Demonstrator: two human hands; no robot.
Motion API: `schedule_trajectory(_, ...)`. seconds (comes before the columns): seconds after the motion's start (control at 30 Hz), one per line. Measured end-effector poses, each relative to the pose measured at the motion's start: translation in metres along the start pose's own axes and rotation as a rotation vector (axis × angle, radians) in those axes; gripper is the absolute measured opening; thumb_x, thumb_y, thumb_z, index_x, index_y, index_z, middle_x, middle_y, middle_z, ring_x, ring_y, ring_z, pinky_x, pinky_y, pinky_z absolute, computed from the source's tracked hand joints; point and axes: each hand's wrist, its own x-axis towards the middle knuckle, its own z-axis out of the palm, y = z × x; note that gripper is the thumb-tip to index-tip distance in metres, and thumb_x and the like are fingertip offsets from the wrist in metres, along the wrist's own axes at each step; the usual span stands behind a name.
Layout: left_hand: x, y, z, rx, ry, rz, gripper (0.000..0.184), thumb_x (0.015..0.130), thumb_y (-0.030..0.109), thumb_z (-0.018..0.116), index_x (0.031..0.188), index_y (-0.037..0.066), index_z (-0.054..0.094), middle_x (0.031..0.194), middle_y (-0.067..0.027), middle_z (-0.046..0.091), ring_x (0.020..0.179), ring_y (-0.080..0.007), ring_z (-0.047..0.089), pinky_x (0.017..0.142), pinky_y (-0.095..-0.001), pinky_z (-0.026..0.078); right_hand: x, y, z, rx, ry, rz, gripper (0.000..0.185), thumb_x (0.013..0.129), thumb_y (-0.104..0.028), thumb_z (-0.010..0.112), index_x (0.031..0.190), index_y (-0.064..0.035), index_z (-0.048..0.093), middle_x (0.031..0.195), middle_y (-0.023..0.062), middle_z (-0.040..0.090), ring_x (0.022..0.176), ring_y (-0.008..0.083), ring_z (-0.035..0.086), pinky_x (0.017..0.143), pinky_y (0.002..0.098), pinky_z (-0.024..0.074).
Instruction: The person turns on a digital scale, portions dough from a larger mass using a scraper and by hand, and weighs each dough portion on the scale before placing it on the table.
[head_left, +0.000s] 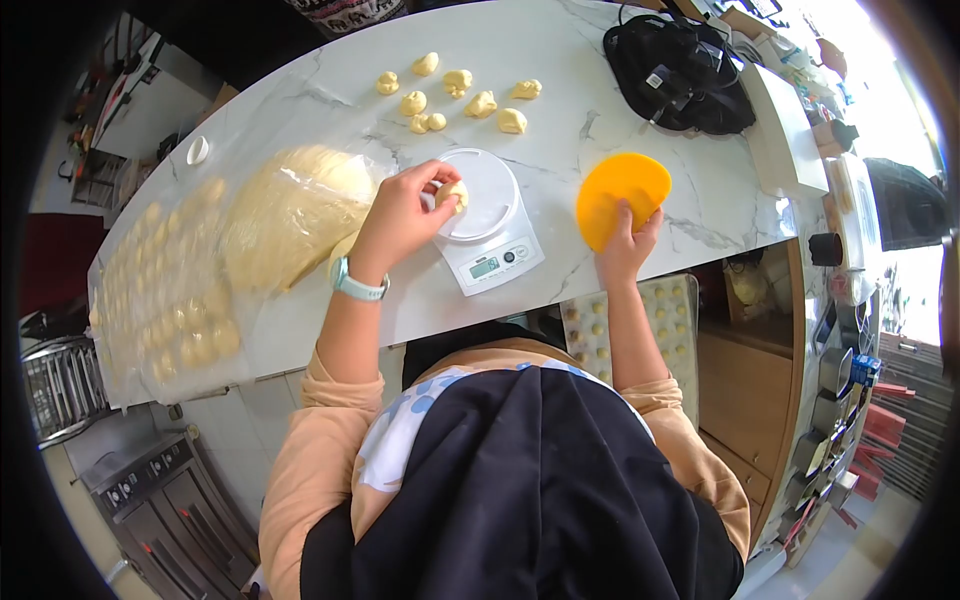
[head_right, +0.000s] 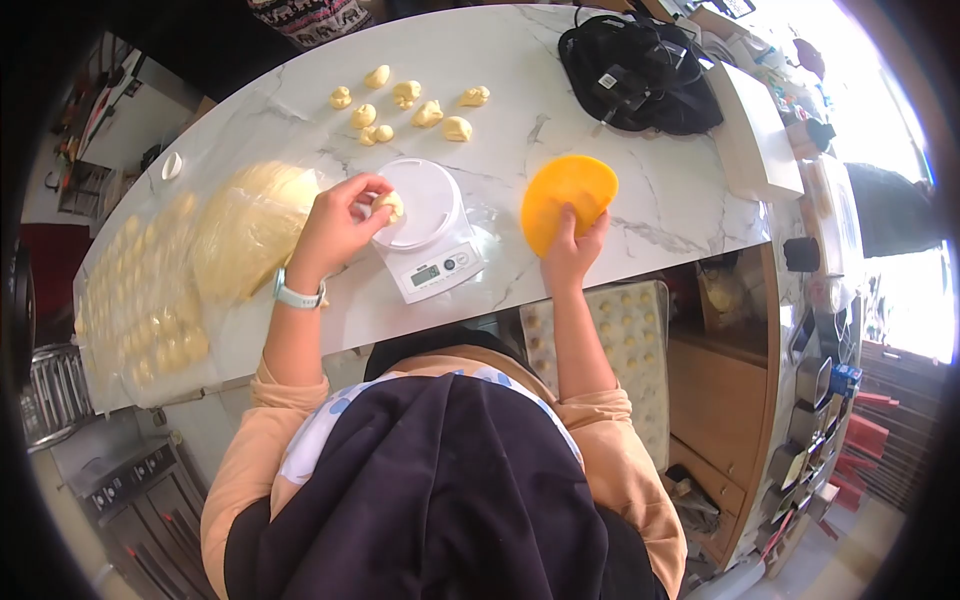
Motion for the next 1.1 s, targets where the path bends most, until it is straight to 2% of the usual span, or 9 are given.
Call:
schedule_trajectory(0.2,-0.089,-0.040,0.007,0.251,0.003,-0.073,0.020,0.079,0.011,0.069,0.096,0.002,0.067,0.095,-0.0086,0.067,0.065,-0.0164,0.058,0.060,-0.0266,0.048,-0.037,-0.050,0.028,0.157,-0.156,-0.041,0.029,0.092,-0.008,0.056,0.118,0.0002,0.046,0.106,0.0091,0.059,0.093,0.0167,0.060,0.080,0.0302,0.0492)
schedule_trajectory(0.27,-0.115,-0.052,0.021,0.256,0.084,-0.099,0.021,0.078,0.012,0.070,0.096,0.002,0.067,0.097,-0.0089,0.066,0.065,-0.0172,0.058,0.061,-0.0269,0.048,-0.053,-0.062,0.044,0.013,-0.468,-0.069,0.031,0.091,-0.009,0.057,0.119,-0.0016,0.045,0.103,0.0105,0.063,0.088,0.0182,0.064,0.074,0.0317,0.0519)
schedule_trajectory(0.37,-0.131,-0.063,0.033,0.214,0.175,-0.060,0.020,0.078,0.011,0.071,0.094,0.001,0.066,0.096,-0.0115,0.065,0.073,-0.0234,0.058,0.067,-0.0314,0.049,-0.067,-0.111,0.087,-0.397,-1.054,0.056,0.036,0.089,-0.017,0.056,0.120,-0.0080,0.042,0.081,0.0226,0.065,0.075,0.0424,0.064,0.065,0.0446,0.0515)
schedule_trajectory(0.5,-0.131,-0.058,0.033,0.169,0.156,-0.136,0.018,0.077,0.008,0.069,0.091,-0.001,0.063,0.094,-0.0159,0.063,0.086,-0.0316,0.062,0.076,-0.0365,0.050,-0.096,-0.093,0.131,-0.603,-1.288,-0.223,0.037,0.088,-0.013,0.052,0.122,-0.0036,0.042,0.078,0.0215,0.063,0.063,0.0406,0.061,0.056,0.0462,0.0496)
schedule_trajectory(0.6,-0.135,-0.046,0.021,0.118,0.088,-0.366,0.018,0.078,0.008,0.069,0.092,-0.001,0.062,0.091,-0.0144,0.063,0.078,-0.0239,0.063,0.072,-0.0321,0.051,-0.126,-0.076,0.121,-0.479,-1.186,-0.584,0.035,0.089,-0.011,0.053,0.120,0.0012,0.043,0.086,0.0230,0.062,0.067,0.0406,0.062,0.056,0.0460,0.0501)
schedule_trajectory(0.73,-0.127,-0.056,-0.002,-0.206,0.344,-0.486,0.023,0.084,0.015,0.070,0.098,0.000,0.060,0.090,-0.0093,0.062,0.073,-0.0117,0.061,0.068,-0.0265,0.050,-0.123,-0.054,0.093,-0.400,-1.033,-0.401,0.037,0.089,-0.007,0.054,0.122,0.0023,0.041,0.091,0.0188,0.064,0.075,0.0377,0.064,0.062,0.0440,0.0520)
schedule_trajectory(0.83,-0.093,-0.040,-0.008,-0.641,0.443,-0.220,0.038,0.090,0.026,0.064,0.115,0.000,0.054,0.097,-0.0080,0.061,0.082,-0.0106,0.061,0.071,-0.0256,0.051,-0.097,-0.076,0.087,-0.228,-0.822,-0.376,0.034,0.090,-0.008,0.055,0.120,0.0024,0.042,0.096,0.0204,0.064,0.078,0.0363,0.065,0.065,0.0392,0.0528)
schedule_trajectory(1.03,-0.051,-0.028,0.021,-0.997,0.068,-0.450,0.061,0.094,0.042,0.053,0.136,0.000,0.038,0.115,-0.0139,0.057,0.097,-0.0166,0.062,0.086,-0.0291,0.051,-0.059,-0.090,0.074,-0.240,-0.476,-0.339,0.033,0.092,-0.011,0.057,0.119,0.0014,0.042,0.099,0.0174,0.064,0.084,0.0241,0.066,0.071,0.0332,0.0519)
schedule_trajectory(1.1,-0.057,-0.030,0.025,-0.754,0.124,-0.464,0.050,0.092,0.037,0.059,0.125,0.001,0.051,0.108,-0.0130,0.061,0.087,-0.0146,0.063,0.074,-0.0294,0.052,-0.049,-0.089,0.063,-0.231,-0.420,-0.320,0.034,0.092,-0.012,0.057,0.119,0.0008,0.042,0.100,0.0168,0.063,0.087,0.0227,0.066,0.074,0.0321,0.0514)
